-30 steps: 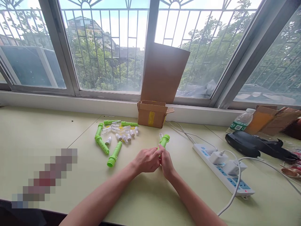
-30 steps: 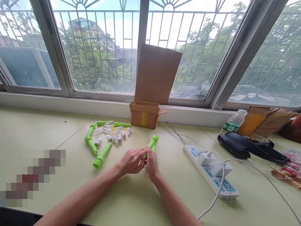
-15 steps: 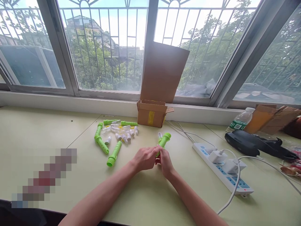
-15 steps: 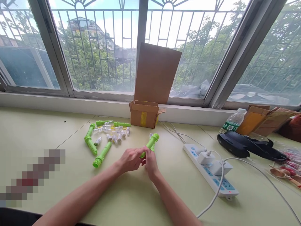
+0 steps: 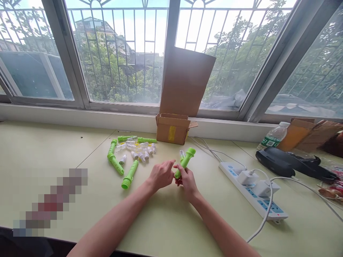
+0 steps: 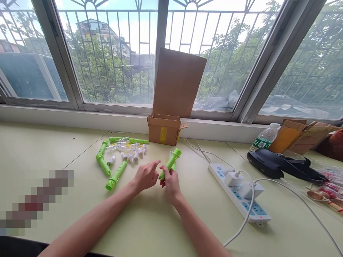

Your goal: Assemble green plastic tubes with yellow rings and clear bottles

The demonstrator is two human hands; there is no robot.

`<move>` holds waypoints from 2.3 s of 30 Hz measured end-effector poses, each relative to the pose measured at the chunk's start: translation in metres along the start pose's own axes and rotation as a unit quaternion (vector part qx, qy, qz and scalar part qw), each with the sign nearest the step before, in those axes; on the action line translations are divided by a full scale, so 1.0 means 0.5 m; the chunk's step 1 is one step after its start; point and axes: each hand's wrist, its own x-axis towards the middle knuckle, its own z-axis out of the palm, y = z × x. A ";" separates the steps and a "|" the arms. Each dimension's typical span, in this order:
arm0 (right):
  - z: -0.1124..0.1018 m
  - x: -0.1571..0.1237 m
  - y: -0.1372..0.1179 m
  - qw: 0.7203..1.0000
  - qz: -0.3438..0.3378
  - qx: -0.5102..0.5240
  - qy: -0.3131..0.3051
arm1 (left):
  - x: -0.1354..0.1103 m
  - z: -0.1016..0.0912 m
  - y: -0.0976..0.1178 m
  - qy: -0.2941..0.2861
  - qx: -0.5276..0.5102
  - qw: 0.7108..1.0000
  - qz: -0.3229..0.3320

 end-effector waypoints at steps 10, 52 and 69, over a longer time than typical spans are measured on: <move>0.013 -0.014 -0.006 0.999 -0.010 -0.041 -0.019 | 0.014 -0.008 -0.039 -0.108 0.135 0.950 -0.259; 0.006 -0.005 0.012 0.996 -0.016 -0.079 -0.039 | 0.022 -0.037 -0.143 -0.117 0.167 0.934 -0.293; 0.016 -0.015 0.002 0.992 -0.055 -0.106 -0.047 | 0.018 -0.002 -0.081 0.076 0.076 0.987 -0.123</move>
